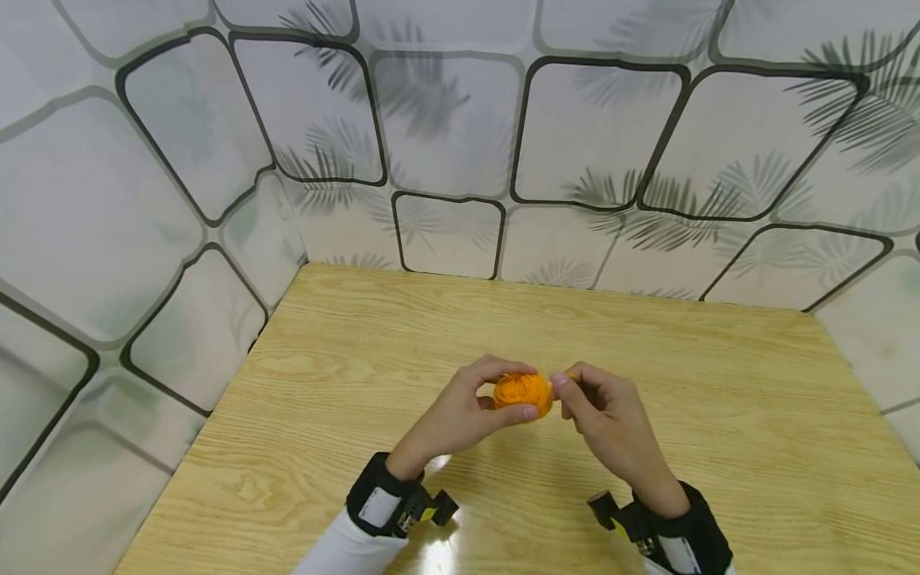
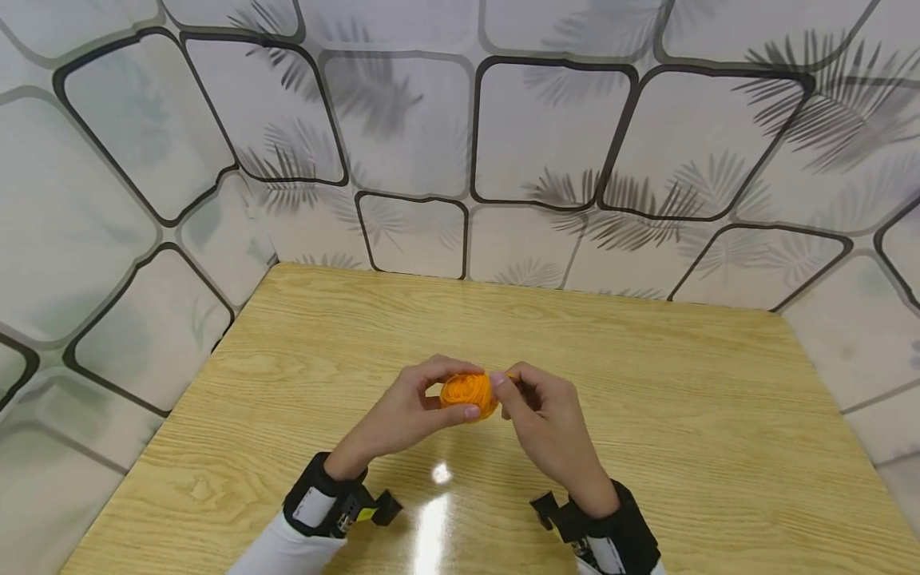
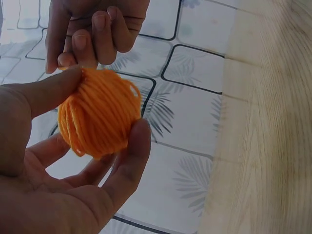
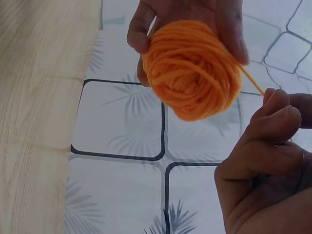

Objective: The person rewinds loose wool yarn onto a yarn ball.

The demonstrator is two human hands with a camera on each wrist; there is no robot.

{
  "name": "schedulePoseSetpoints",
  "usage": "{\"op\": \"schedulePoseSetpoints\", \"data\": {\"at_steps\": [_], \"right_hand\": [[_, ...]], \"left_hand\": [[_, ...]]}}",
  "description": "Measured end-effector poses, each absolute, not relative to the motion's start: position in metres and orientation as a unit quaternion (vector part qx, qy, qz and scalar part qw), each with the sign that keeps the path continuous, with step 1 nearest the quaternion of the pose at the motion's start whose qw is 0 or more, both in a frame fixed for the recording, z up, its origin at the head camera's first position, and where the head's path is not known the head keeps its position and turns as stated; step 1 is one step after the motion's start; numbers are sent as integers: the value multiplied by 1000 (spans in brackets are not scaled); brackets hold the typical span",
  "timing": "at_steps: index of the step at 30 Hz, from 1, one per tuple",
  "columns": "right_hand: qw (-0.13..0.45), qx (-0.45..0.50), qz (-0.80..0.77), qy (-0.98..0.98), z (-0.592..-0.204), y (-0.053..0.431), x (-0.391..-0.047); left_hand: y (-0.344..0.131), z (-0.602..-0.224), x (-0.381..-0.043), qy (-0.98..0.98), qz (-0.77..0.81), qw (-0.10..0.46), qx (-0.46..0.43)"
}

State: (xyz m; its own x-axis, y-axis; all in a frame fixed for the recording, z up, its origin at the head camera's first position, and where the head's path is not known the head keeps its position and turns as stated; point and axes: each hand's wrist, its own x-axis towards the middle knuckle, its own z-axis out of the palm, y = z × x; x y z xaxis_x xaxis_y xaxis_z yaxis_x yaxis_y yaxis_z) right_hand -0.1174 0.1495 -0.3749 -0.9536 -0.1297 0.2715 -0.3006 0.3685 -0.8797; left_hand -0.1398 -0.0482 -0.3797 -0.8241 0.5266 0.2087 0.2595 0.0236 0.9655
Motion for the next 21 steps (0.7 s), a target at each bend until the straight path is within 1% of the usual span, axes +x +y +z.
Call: {"op": "schedulePoseSetpoints", "data": {"at_steps": [5, 9, 13, 18, 21], "right_hand": [[94, 126, 548, -822, -376, 154, -119], [78, 140, 553, -818, -376, 154, -120], [59, 154, 558, -813, -378, 153, -122], [55, 141, 557, -817, -381, 152, -124], [59, 130, 557, -818, -382, 153, -126]], "left_hand": [[-48, -394, -146, 666, 654, 161, 320], [-47, -403, -150, 639, 665, 189, 338], [-47, -403, -151, 624, 671, 203, 346], [-48, -400, -150, 619, 673, 210, 347], [-48, -399, -150, 629, 669, 204, 339]]}}
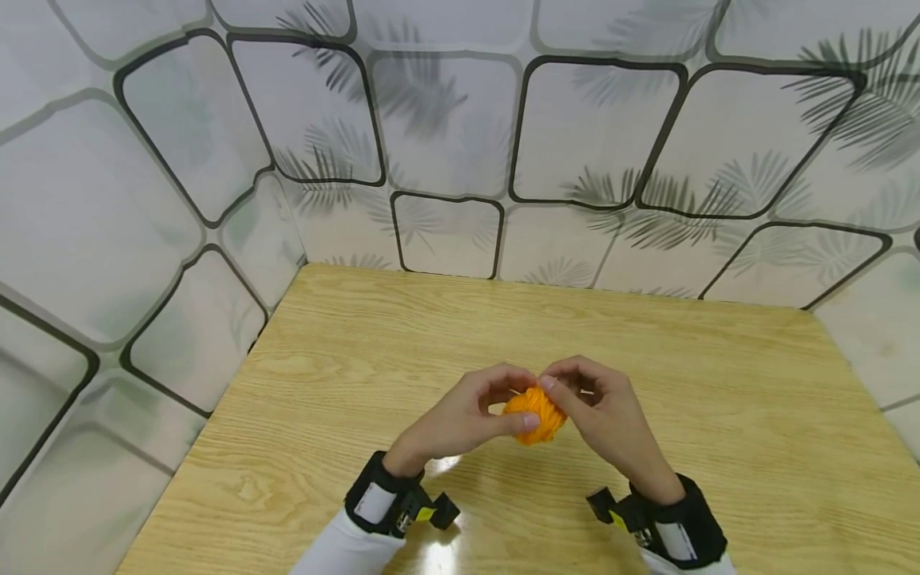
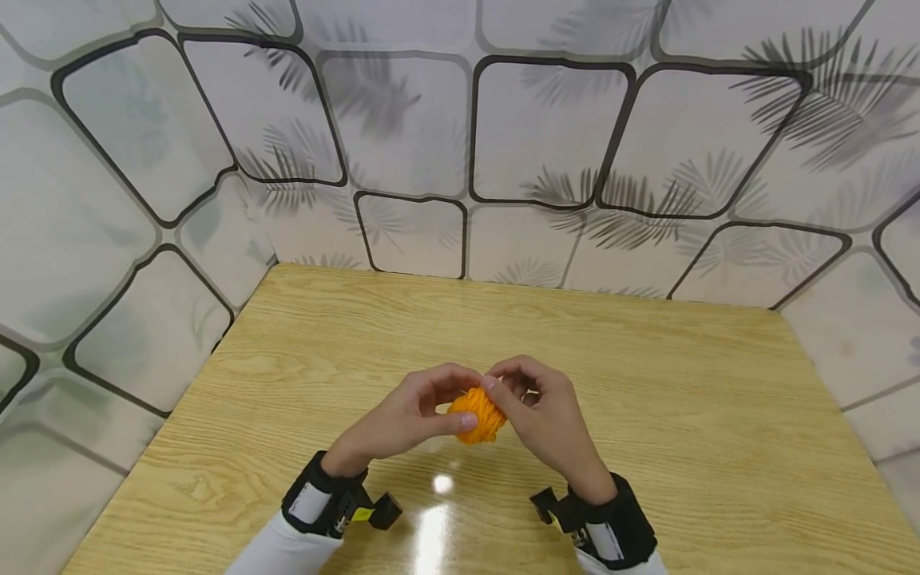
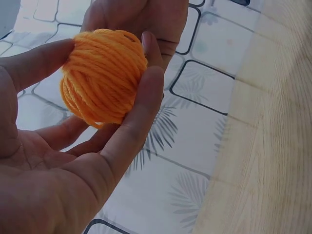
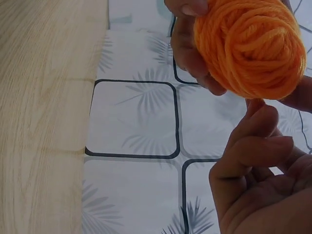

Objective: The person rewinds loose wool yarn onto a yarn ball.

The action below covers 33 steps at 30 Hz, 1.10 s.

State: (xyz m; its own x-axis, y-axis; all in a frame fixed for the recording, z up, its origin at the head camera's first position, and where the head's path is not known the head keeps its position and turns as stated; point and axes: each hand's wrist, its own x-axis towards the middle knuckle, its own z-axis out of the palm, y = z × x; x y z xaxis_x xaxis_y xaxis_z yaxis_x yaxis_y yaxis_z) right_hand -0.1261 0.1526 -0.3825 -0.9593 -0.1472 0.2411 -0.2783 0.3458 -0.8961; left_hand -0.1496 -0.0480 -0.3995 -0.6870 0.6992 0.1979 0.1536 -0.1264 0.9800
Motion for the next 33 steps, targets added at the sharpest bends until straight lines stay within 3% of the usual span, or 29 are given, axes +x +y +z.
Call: {"op": "schedulePoseSetpoints", "data": {"at_steps": [11, 27, 33], "right_hand": [[45, 158, 523, -836, -384, 150, -127], [-86, 53, 714, -692, -391, 149, -136], [-60, 26, 748, -661, -398, 144, -135]], "left_hand": [[-45, -396, -145, 678, 656, 190, 271], [-44, -394, -145, 595, 713, 203, 311], [-38, -396, -143, 529, 774, 204, 280]]}}
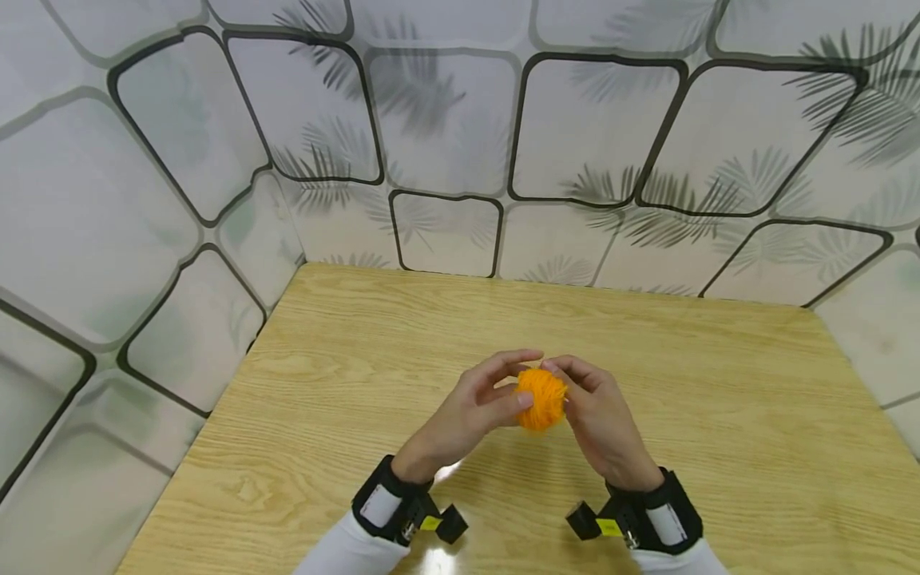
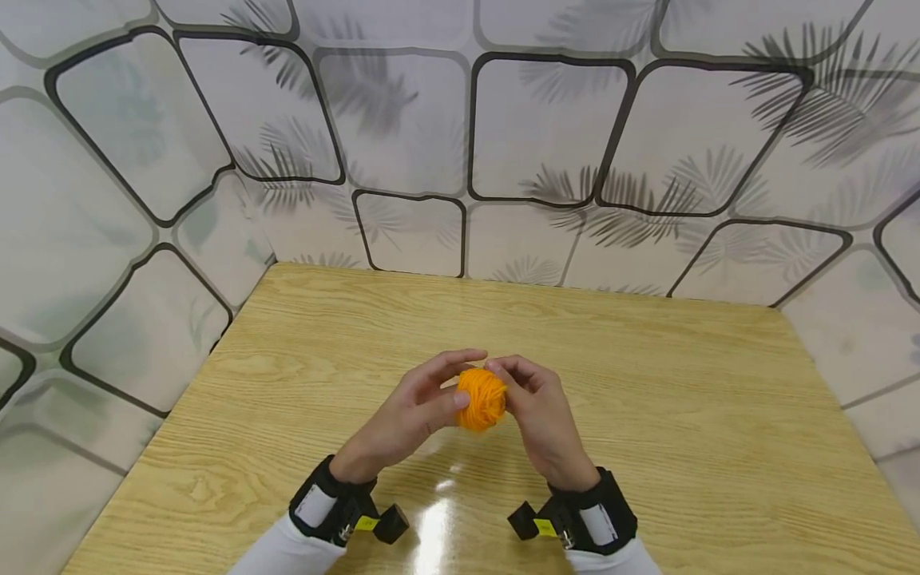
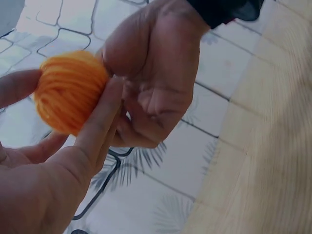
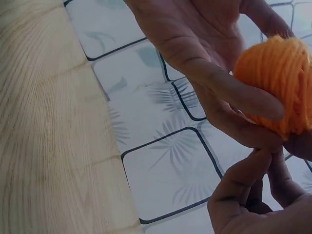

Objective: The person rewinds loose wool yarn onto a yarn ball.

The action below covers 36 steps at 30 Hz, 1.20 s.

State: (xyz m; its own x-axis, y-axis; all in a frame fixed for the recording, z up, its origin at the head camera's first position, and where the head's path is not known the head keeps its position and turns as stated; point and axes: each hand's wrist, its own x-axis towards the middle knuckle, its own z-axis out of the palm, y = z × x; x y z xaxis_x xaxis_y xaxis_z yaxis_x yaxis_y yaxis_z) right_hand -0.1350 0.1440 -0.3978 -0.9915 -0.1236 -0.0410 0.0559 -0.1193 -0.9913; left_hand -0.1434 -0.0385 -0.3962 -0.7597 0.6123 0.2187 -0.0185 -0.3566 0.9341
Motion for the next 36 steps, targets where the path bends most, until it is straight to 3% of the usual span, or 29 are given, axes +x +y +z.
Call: {"op": "schedulePoseSetpoints", "data": {"at_steps": [5, 11, 17, 22, 28, 36], "right_hand": [[20, -32, -713, 700, -399, 140, -133], [66, -54, -687, 722, -399, 134, -134], [108, -32, -691, 714, -415, 131, -144], [132, -2, -691, 711, -435, 132, -155], [112, 30, -616, 779, -454, 134, -179], [84, 8, -463, 882, -476, 139, -198]], "left_hand": [[-33, -398, -143, 507, 822, 170, 198], [-24, -406, -144, 557, 819, 89, 104], [-22, -420, -149, 694, 715, 23, 84], [-30, -436, -157, 774, 623, 29, 108], [-34, -451, -178, 821, 544, 67, 161], [-26, -470, -195, 864, 475, 58, 158]]}}
